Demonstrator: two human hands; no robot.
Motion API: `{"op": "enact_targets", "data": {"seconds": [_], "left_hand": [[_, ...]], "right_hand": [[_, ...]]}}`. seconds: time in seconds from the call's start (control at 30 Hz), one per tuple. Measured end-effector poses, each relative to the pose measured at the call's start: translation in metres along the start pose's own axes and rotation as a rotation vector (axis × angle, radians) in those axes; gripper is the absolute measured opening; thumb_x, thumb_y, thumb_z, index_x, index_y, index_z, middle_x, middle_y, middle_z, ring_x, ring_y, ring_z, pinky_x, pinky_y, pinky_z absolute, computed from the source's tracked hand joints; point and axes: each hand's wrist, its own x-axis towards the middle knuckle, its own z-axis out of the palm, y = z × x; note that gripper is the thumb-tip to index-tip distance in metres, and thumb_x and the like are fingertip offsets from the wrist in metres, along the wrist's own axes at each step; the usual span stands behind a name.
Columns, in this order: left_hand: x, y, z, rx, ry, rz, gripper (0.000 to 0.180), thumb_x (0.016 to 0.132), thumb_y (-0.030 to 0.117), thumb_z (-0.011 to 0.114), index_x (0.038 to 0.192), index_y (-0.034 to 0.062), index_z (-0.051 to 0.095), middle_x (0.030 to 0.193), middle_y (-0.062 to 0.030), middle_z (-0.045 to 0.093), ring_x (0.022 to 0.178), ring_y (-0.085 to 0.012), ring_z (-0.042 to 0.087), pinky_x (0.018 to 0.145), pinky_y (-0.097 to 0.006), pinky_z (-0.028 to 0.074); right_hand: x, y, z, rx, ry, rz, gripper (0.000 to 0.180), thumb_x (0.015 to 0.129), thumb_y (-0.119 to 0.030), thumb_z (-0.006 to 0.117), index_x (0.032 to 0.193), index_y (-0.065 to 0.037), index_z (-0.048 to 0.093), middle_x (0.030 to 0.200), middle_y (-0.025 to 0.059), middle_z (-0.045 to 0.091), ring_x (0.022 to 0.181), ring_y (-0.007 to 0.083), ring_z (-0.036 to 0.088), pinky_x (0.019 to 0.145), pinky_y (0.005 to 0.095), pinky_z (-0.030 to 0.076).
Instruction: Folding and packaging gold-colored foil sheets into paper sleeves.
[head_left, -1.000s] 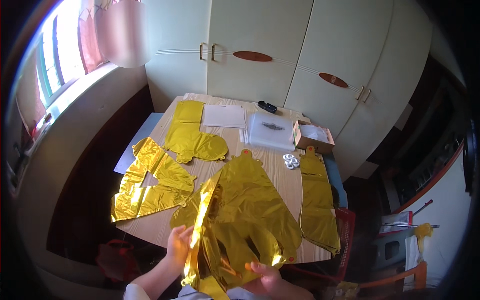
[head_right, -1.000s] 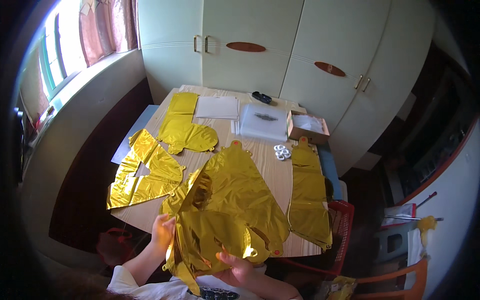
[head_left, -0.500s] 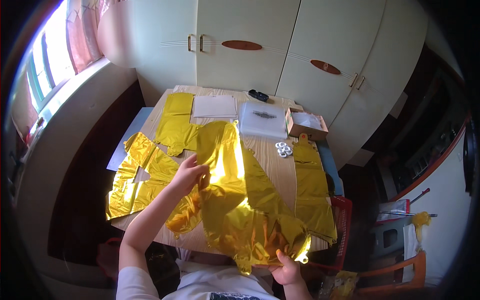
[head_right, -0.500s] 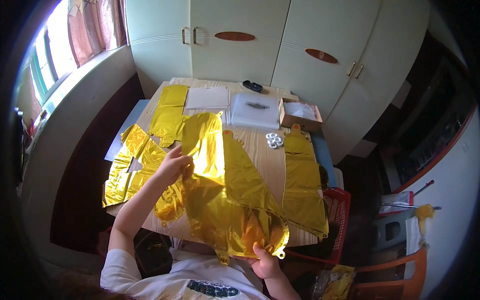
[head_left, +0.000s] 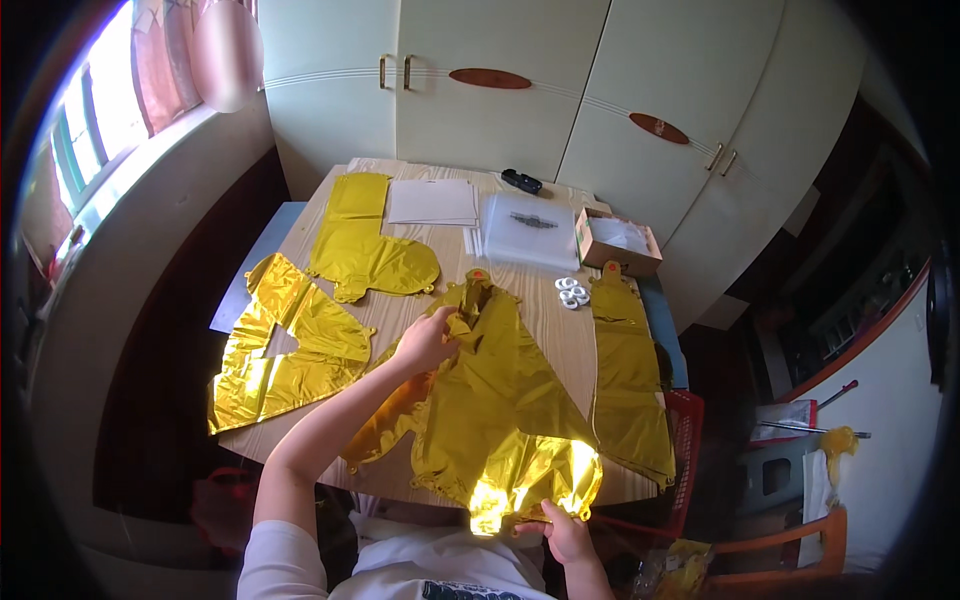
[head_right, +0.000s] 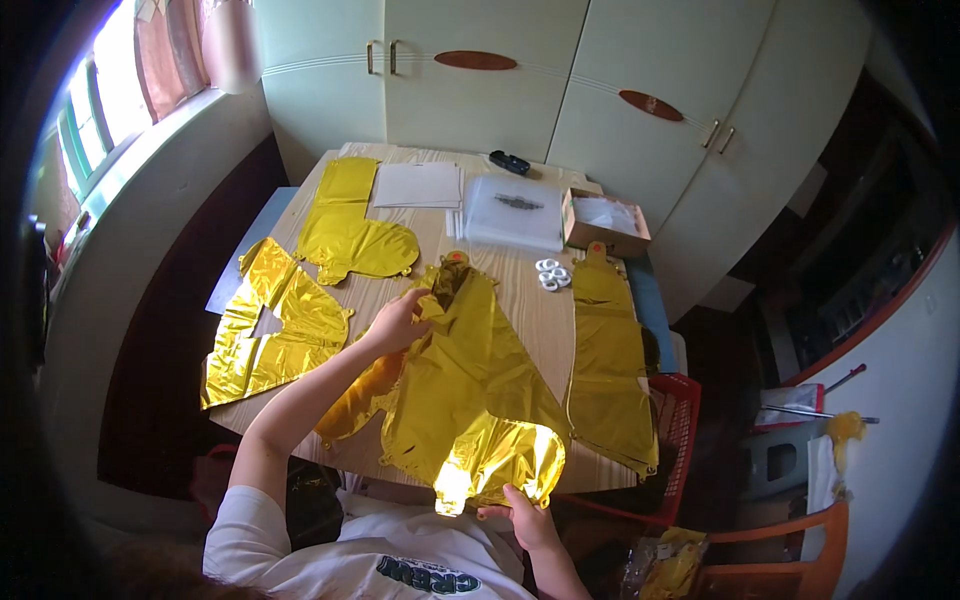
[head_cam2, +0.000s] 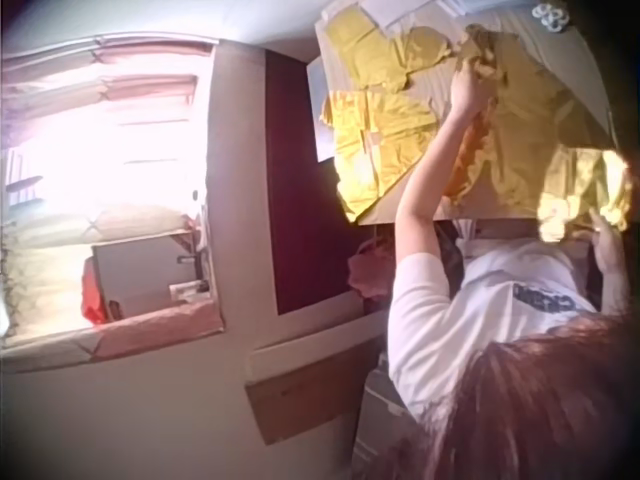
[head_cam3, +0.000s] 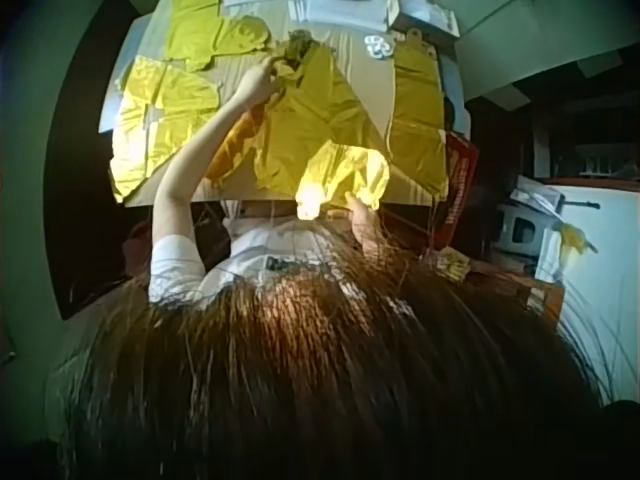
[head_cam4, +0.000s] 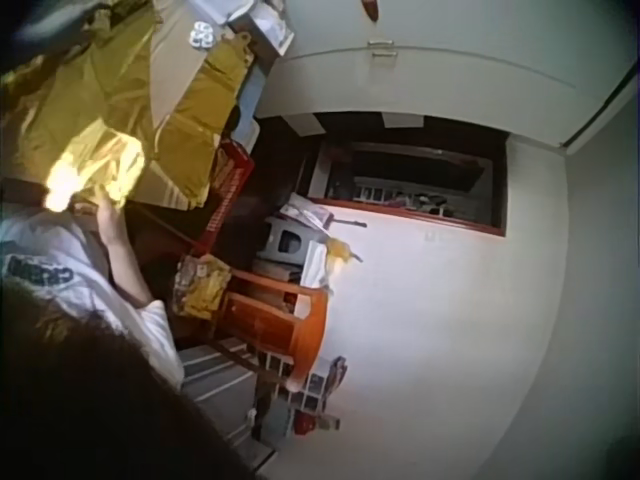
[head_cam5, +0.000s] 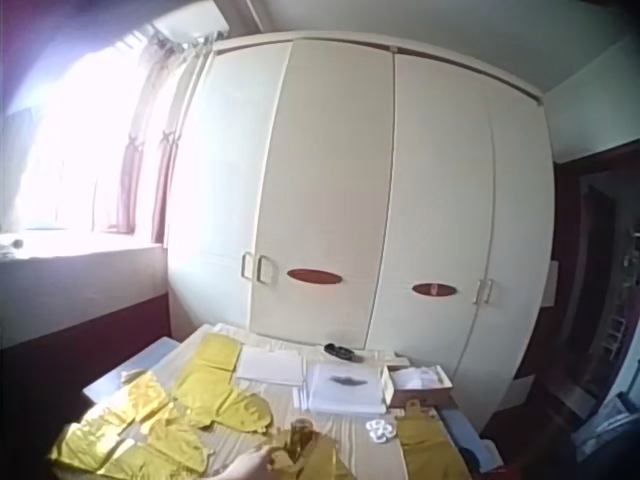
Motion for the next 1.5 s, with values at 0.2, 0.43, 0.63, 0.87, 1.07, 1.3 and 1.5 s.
{"op": "enact_targets", "data": {"seconds": [0.2, 0.43, 0.63, 0.87, 1.07, 1.3, 1.5], "left_hand": [[-0.020, 0.018, -0.002, 0.365, 0.016, 0.307, 0.062, 0.085, 0.037, 0.067, 0.137, 0.0098, 0.047, 0.137, -0.0149, 0.049, 0.131, -0.0323, 0.042, 0.105, -0.047, 0.037], [-0.037, 0.006, 0.009, 0.490, -0.210, 0.575, 0.081, 0.089, 0.065, 0.048, 0.148, 0.0108, 0.039, 0.154, -0.0207, 0.032, 0.144, -0.0373, 0.026, 0.116, -0.056, 0.019], [-0.044, -0.004, 0.012, 0.480, -0.222, 0.579, 0.082, 0.088, 0.068, 0.048, 0.148, 0.0130, 0.038, 0.153, -0.0201, 0.033, 0.144, -0.0391, 0.026, 0.115, -0.060, 0.018], [-0.048, -0.003, 0.013, 0.493, -0.215, 0.573, 0.083, 0.087, 0.068, 0.048, 0.148, 0.0123, 0.039, 0.154, -0.0190, 0.032, 0.145, -0.0378, 0.023, 0.115, -0.061, 0.017], [-0.049, -0.008, 0.014, 0.483, -0.190, 0.574, 0.083, 0.086, 0.069, 0.048, 0.147, 0.0116, 0.040, 0.153, -0.0194, 0.033, 0.144, -0.0379, 0.025, 0.115, -0.061, 0.017], [-0.046, -0.005, 0.014, 0.499, -0.173, 0.597, 0.084, 0.086, 0.069, 0.048, 0.147, 0.0116, 0.041, 0.153, -0.0175, 0.034, 0.143, -0.0378, 0.027, 0.114, -0.061, 0.019], [-0.050, -0.005, 0.013, 0.494, -0.176, 0.590, 0.083, 0.086, 0.069, 0.048, 0.147, 0.0122, 0.040, 0.153, -0.0170, 0.035, 0.144, -0.0368, 0.027, 0.115, -0.060, 0.018]], "right_hand": [[0.005, 0.009, -0.009, 0.019, -0.016, 0.031, 0.039, 0.100, -0.006, 0.042, 0.138, -0.005, 0.042, 0.125, 0.0119, 0.059, 0.107, 0.0280, 0.064, 0.076, 0.0457, 0.062], [0.002, 0.003, -0.004, 0.036, -0.051, 0.009, 0.038, 0.099, -0.007, 0.043, 0.137, -0.002, 0.042, 0.124, 0.0135, 0.060, 0.102, 0.0297, 0.066, 0.075, 0.0433, 0.062], [-0.006, -0.004, -0.020, -0.110, -0.090, 0.071, 0.036, 0.100, -0.014, 0.049, 0.133, 0.000, 0.047, 0.116, 0.0140, 0.064, 0.096, 0.0281, 0.069, 0.075, 0.0405, 0.062], [-0.016, -0.070, -0.056, -0.730, -0.540, 0.453, 0.038, 0.102, -0.031, 0.050, 0.121, 0.000, 0.062, 0.103, 0.0098, 0.071, 0.083, 0.0133, 0.068, 0.068, 0.0252, 0.055], [0.041, -0.125, -0.007, -0.807, -0.513, -0.230, 0.014, 0.093, -0.011, 0.064, 0.103, -0.004, 0.069, 0.098, 0.0065, 0.071, 0.080, 0.0120, 0.068, 0.069, 0.0239, 0.053], [0.199, -0.097, 0.008, -1.482, -0.228, -1.096, 0.015, 0.086, -0.015, 0.069, 0.100, -0.011, 0.072, 0.108, 0.0049, 0.070, 0.108, 0.0241, 0.063, 0.095, 0.0379, 0.048], [0.219, -0.089, 0.004, -1.500, -0.268, -1.098, 0.014, 0.082, -0.015, 0.070, 0.095, -0.012, 0.073, 0.107, 0.0023, 0.070, 0.110, 0.0237, 0.063, 0.097, 0.0391, 0.047]]}}
